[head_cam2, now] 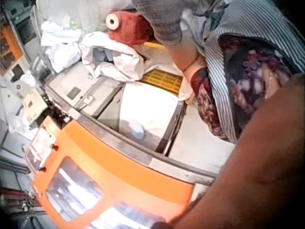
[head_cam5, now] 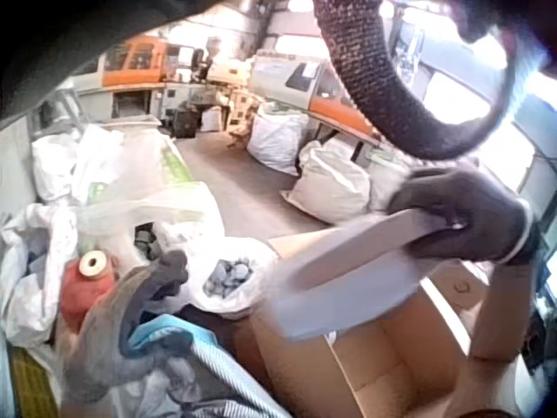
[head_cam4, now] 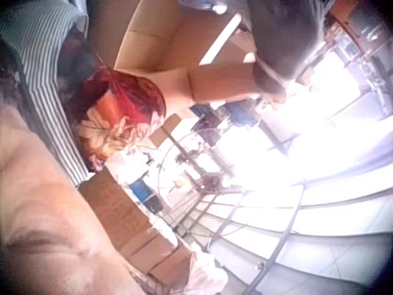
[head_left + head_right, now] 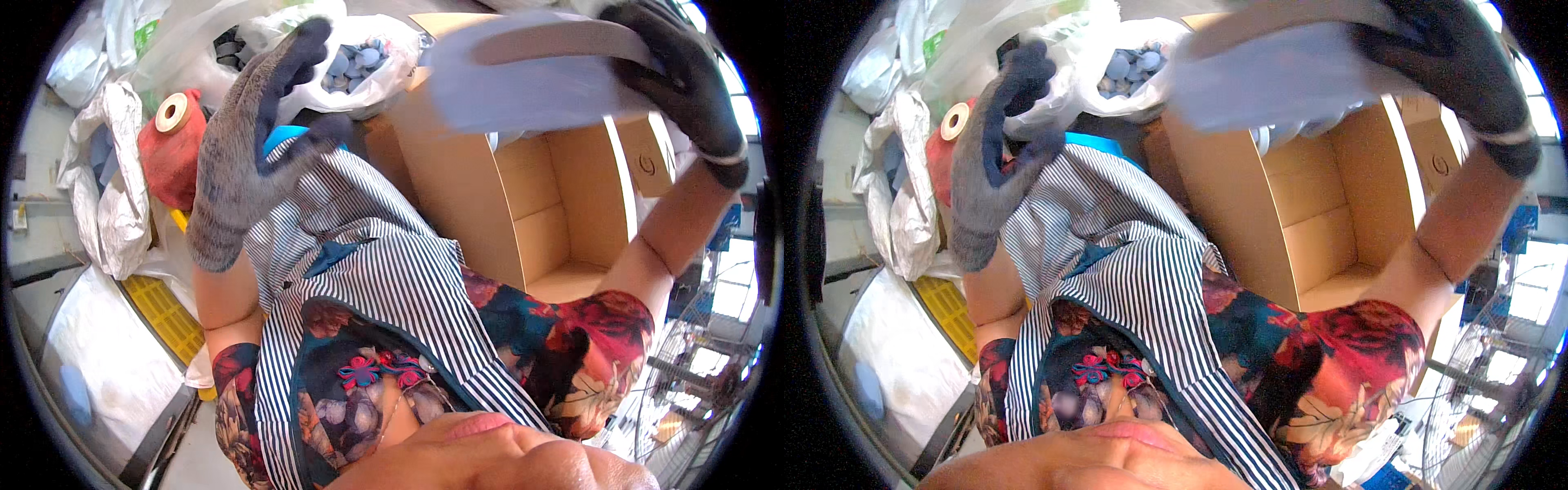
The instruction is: The person assembles plastic pitchers by placing lids and caps onto the blue pitcher bodies and then places the assembled pitchers into a cardboard box.
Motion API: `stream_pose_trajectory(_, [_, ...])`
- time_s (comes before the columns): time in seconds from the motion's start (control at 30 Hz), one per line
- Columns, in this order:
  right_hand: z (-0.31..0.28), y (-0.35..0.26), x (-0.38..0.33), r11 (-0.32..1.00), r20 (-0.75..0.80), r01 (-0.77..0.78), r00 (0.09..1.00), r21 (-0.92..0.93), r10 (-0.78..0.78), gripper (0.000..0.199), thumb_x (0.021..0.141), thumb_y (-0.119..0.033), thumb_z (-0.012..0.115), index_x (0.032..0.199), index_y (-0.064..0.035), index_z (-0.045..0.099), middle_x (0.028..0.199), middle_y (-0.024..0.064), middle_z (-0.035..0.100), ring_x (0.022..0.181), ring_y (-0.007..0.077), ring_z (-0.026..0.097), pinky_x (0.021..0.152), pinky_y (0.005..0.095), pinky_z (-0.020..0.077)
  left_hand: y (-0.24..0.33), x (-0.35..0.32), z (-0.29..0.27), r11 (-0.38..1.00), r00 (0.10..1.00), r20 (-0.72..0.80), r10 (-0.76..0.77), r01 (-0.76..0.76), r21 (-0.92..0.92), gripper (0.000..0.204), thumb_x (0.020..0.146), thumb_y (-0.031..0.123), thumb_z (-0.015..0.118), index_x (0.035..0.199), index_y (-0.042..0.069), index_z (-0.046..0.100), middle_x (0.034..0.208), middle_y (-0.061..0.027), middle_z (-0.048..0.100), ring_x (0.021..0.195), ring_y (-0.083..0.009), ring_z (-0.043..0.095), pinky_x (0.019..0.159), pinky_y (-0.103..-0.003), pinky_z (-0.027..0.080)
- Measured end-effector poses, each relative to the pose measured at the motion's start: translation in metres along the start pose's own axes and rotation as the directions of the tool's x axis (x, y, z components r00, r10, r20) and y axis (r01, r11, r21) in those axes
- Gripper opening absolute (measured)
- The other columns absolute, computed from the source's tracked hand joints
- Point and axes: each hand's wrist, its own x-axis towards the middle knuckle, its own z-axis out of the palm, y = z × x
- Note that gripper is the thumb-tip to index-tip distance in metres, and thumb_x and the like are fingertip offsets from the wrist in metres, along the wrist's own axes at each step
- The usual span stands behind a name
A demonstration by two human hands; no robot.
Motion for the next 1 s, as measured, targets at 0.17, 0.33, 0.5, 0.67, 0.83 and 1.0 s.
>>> stream_pose_trajectory(0.17, [0.093,0.102,-0.094,0.907,0.427,-0.419,0.815,-0.031,0.391,0.047,0.073,-0.012,0.078,0.115,-0.0024,0.06,0.109,0.0137,0.064,0.096,0.0224,0.065,0.084,0.0352,0.0534,-0.027,-0.026,0.02,0.95,0.941,0.183,-0.284,0.302,-0.078,0.053,0.08,0.016,0.074,0.128,0.004,0.055,0.121,-0.0112,0.061,0.112,-0.0239,0.059,0.095,-0.035,0.047])
stream_pose_trajectory(0.33, [0.313,0.141,-0.147,0.853,0.525,-0.32,0.682,-0.412,0.509,0.035,0.07,-0.016,0.066,0.105,-0.0134,0.063,0.11,0.0064,0.062,0.111,0.0302,0.056,0.097,0.0433,0.0441,-0.034,-0.046,0.015,0.917,0.926,0.243,-0.288,0.193,0.35,0.049,0.083,0.019,0.071,0.127,0.007,0.056,0.116,-0.0109,0.063,0.1,-0.0257,0.063,0.09,-0.033,0.048])
stream_pose_trajectory(0.5, [0.389,0.195,-0.238,0.89,0.149,-0.2,0.948,-0.411,0.282,0.028,0.083,-0.018,0.06,0.11,-0.0134,0.064,0.123,0.0077,0.059,0.121,0.0312,0.049,0.104,0.0453,0.0379,-0.065,-0.121,-0.048,0.799,0.818,-0.013,-0.574,0.564,0.209,0.042,0.085,0.014,0.067,0.125,0.004,0.058,0.119,-0.0136,0.063,0.106,-0.0232,0.062,0.094,-0.033,0.047])
stream_pose_trajectory(0.67, [0.411,0.172,-0.202,0.854,0.178,-0.398,0.863,-0.334,0.472,0.048,0.094,-0.025,0.048,0.141,-0.0169,0.042,0.148,0.0134,0.036,0.136,0.032,0.034,0.111,0.0377,0.0316,-0.031,-0.238,-0.137,0.566,0.757,-0.357,-0.548,0.649,0.508,0.038,0.087,0.018,0.067,0.123,0.004,0.06,0.119,-0.0152,0.063,0.107,-0.0259,0.062,0.095,-0.035,0.046])
stream_pose_trajectory(0.83, [0.316,0.123,-0.22,0.816,0.704,-0.434,0.435,-0.381,0.561,0.094,0.059,-0.028,0.079,0.144,-0.0219,0.038,0.148,0.0128,0.037,0.135,0.0338,0.035,0.113,0.0439,0.0305,-0.094,-0.335,-0.228,0.293,0.353,-0.8,-0.485,0.928,0.231,0.044,0.084,0.037,0.066,0.116,0.007,0.063,0.112,-0.0153,0.065,0.105,-0.0333,0.06,0.091,-0.04,0.046])
stream_pose_trajectory(1.0, [0.19,0.043,-0.017,0.64,0.194,-0.614,0.634,-0.462,0.749,0.048,0.081,-0.026,0.071,0.125,-0.0119,0.058,0.124,0.0166,0.06,0.112,0.034,0.057,0.096,0.0413,0.0464,-0.117,-0.527,-0.275,-0.06,-0.359,-0.794,-0.49,0.923,-0.38,0.065,0.081,0.044,0.068,0.129,0.004,0.053,0.126,-0.0212,0.058,0.116,-0.0322,0.056,0.096,-0.039,0.044])
